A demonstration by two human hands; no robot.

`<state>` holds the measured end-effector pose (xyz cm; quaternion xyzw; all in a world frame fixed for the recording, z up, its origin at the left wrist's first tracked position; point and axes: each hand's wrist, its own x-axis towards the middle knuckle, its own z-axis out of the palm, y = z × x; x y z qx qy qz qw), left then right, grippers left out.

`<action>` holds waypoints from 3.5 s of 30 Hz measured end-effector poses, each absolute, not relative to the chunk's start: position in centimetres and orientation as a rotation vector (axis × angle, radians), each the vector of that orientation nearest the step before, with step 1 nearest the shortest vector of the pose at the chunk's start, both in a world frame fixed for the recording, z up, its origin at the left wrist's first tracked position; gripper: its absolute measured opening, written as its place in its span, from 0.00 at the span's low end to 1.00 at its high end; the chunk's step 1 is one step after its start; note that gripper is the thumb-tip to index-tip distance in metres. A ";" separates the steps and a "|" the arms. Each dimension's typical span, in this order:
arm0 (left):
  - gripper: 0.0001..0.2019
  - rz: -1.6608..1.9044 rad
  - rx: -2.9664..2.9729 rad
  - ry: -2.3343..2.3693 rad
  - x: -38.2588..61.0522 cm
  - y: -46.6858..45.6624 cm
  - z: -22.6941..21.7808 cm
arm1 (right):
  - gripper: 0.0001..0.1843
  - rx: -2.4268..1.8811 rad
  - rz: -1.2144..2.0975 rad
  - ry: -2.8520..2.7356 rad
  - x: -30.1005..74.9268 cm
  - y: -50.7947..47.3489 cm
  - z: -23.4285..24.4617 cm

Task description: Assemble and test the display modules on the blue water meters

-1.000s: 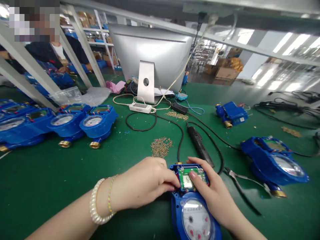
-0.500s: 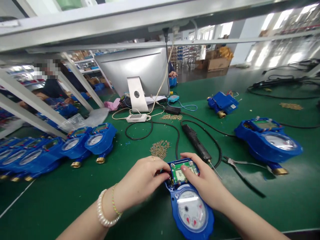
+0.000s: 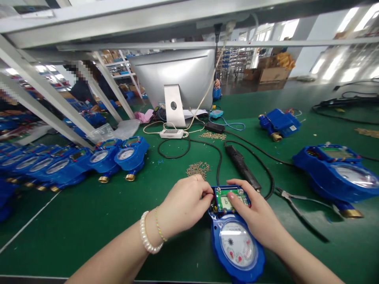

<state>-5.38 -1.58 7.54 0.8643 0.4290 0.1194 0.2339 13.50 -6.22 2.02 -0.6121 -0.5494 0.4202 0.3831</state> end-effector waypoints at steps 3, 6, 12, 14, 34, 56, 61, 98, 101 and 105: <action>0.07 0.374 2.337 1.108 -5.6 -1.4 7.2 | 0.21 -1.582 1.051 -1.399 13.4 -6.2 2.1; 0.07 0.432 2.346 0.984 -6.0 -1.6 6.8 | 0.20 -1.603 0.964 -1.430 13.3 -6.1 2.1; 0.05 0.337 2.368 0.819 -6.5 -2.4 6.9 | 0.18 -1.610 0.928 -1.457 13.4 -6.1 2.0; 0.04 0.319 2.337 0.827 -6.8 -2.4 7.1 | 0.18 -1.614 0.932 -1.462 13.4 -6.1 2.0; 0.06 0.196 2.445 1.289 -5.1 -2.0 7.4 | 0.17 -1.599 0.951 -1.409 13.0 -6.2 1.8; 0.11 0.194 2.239 0.878 -8.8 -0.1 8.3 | 0.17 -1.615 0.976 -1.357 13.1 -6.5 1.7; 0.04 0.260 2.215 0.808 -7.7 -0.2 7.8 | 0.17 -1.621 0.979 -1.364 12.9 -6.4 1.8; 0.12 0.125 2.401 1.295 -8.0 -2.3 9.0 | 0.17 -1.526 1.023 -1.333 12.8 -6.6 1.2; 0.16 0.153 2.471 1.131 -8.0 -2.1 8.1 | 0.17 -1.510 1.033 -1.329 12.8 -6.5 1.1; 0.07 0.145 2.528 0.972 -7.6 -1.1 8.0 | 0.18 -1.540 1.050 -1.325 12.8 -6.6 1.1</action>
